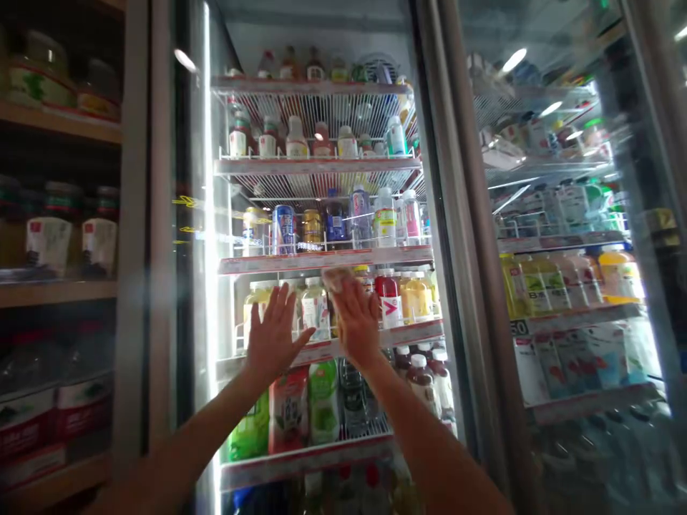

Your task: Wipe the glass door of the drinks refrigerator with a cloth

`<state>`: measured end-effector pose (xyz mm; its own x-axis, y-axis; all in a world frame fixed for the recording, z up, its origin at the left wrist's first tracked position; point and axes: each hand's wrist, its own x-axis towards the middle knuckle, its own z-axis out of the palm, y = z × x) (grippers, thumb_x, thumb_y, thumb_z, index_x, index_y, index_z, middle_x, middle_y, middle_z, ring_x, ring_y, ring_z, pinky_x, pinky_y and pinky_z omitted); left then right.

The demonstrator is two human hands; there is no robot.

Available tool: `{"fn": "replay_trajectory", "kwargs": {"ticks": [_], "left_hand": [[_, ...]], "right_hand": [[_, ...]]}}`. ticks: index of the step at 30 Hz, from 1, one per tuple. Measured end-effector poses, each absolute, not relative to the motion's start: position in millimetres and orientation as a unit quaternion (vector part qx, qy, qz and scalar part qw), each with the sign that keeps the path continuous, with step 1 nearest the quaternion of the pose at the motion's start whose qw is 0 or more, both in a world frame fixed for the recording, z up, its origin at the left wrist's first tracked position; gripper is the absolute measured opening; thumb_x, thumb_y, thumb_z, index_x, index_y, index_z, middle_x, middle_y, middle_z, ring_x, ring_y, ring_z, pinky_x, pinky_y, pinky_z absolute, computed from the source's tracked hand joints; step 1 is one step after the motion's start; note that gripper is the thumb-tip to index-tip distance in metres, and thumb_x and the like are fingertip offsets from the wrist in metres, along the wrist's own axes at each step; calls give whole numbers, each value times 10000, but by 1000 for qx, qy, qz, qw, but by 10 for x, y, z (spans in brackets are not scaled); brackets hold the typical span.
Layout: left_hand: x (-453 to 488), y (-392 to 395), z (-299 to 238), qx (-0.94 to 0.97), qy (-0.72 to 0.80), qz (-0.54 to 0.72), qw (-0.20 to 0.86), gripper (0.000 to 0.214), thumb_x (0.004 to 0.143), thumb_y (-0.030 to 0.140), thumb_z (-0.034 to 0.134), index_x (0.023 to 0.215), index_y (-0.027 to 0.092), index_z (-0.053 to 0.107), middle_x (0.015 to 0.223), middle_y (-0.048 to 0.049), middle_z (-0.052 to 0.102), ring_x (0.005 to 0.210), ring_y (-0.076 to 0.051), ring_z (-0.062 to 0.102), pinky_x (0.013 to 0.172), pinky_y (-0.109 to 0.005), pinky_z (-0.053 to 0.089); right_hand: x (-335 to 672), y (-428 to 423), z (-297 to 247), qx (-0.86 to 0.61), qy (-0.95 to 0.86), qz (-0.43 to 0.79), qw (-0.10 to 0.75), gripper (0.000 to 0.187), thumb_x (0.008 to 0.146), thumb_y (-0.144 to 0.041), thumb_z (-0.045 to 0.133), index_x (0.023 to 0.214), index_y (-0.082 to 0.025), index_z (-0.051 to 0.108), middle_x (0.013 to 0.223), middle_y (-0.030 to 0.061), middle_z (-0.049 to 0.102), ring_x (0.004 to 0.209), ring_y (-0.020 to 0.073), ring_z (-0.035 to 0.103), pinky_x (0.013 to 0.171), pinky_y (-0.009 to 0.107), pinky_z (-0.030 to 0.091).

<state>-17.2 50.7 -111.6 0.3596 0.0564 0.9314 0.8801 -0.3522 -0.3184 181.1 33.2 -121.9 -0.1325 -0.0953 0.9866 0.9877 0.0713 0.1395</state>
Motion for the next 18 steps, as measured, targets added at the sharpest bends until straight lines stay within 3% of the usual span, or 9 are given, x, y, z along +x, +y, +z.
{"fn": "replay_trajectory", "kwargs": {"ticks": [3, 7, 9, 15, 18], "left_hand": [[-231, 489, -1236, -692, -341, -443, 457, 668, 905, 524, 384, 1409, 87, 361, 1500, -158, 333, 1413, -279, 272, 1168, -507, 80], [-360, 475, -1405, -692, -343, -439, 459, 674, 910, 538, 369, 1425, 103, 344, 1485, -151, 362, 1398, -272, 306, 1171, -488, 49], [-389, 476, -1481, -686, -344, -449, 457, 690, 906, 542, 375, 1432, 96, 329, 1479, -160, 369, 1394, -277, 314, 1170, -489, 52], [-480, 487, -1678, -680, -344, -464, 453, 734, 902, 526, 398, 1471, 92, 230, 1480, -172, 364, 1390, -290, 317, 1166, -503, 70], [-618, 496, -1785, -678, -344, -461, 457, 754, 907, 526, 395, 1492, 114, 156, 1477, -168, 374, 1394, -285, 311, 1164, -503, 76]], "right_hand": [[1874, 307, -1351, -412, -551, -545, 479, 423, 914, -218, 392, 1312, -261, 529, 1430, 41, 478, 1401, 206, 303, 1132, 454, 234], [2311, 299, -1307, -487, -407, -495, 593, 434, 929, -254, 354, 1321, -188, 526, 1461, 144, 416, 1371, 296, 344, 1038, 536, 322], [2247, 303, -1326, -495, -390, -483, 607, 449, 926, -258, 351, 1338, -177, 509, 1479, 157, 384, 1379, 310, 328, 1016, 534, 340], [1687, 250, -1699, -406, -589, -534, 450, 440, 899, -208, 421, 1326, -257, 516, 1434, 50, 474, 1409, 209, 288, 1129, 446, 242], [2084, 211, -1765, -450, -526, -521, 500, 457, 907, -215, 407, 1356, -246, 485, 1468, 78, 426, 1400, 240, 304, 1116, 493, 241]]}}
